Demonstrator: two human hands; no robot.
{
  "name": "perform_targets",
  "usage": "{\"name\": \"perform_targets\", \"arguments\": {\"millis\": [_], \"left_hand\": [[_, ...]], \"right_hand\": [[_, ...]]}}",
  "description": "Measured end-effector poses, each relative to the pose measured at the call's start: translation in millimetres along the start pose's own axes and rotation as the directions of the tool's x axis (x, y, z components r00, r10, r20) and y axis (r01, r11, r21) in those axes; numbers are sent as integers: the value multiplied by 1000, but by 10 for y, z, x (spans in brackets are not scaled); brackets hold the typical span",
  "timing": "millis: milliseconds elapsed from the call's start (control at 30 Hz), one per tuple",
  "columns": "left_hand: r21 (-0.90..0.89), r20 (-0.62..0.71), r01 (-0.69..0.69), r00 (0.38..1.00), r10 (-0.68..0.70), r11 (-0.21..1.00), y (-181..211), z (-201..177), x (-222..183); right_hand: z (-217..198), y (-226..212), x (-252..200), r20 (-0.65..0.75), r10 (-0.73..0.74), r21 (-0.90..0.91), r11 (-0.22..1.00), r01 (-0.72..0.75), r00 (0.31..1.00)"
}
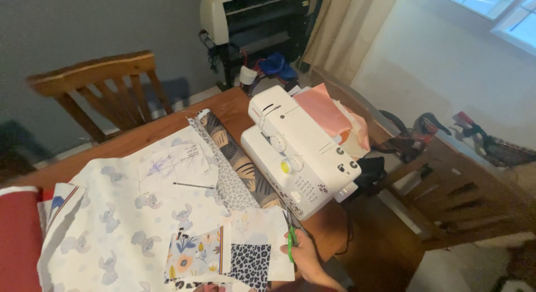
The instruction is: The person cuts various pieces of patterned fabric with shears on a table, including leopard print and character-patterned materials, while using a pen to mark the fabric.
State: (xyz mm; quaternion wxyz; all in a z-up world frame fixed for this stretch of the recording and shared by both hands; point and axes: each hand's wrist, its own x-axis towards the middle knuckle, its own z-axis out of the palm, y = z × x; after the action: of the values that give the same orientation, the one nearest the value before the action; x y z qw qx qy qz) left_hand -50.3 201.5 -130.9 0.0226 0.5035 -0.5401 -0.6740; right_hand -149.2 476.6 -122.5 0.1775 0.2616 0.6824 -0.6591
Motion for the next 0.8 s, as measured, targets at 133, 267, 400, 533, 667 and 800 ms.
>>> {"name": "perform_targets", "arguments": {"millis": [133, 267, 400, 533, 667, 800], "left_hand": [[-536, 173, 469, 875, -452, 702, -76, -18, 22], [-767, 298, 335, 941, -158, 547, -675, 64, 557], [-571, 7, 134, 987, -158, 810, -743, 356, 739], [-290, -149, -115, 986, 74, 950, -385, 418, 648], [-118, -171, -307, 943, 285, 944, -109, 154, 635], [-169, -246, -400, 902, 354, 901, 112, -202, 873]], "right_hand": [[-100, 208, 185, 7, -33, -172, 984, 33, 999], [-184, 288, 251, -1, -61, -470, 881, 54, 998], [-209, 241, 200, 80, -105, -640, 757, 131, 991], [-306, 757, 736, 189, -311, -696, 627, 350, 931], [26, 666, 550, 188, -196, -761, 590, 269, 962], [504, 738, 511, 390, -420, -619, 540, 571, 820]]}}
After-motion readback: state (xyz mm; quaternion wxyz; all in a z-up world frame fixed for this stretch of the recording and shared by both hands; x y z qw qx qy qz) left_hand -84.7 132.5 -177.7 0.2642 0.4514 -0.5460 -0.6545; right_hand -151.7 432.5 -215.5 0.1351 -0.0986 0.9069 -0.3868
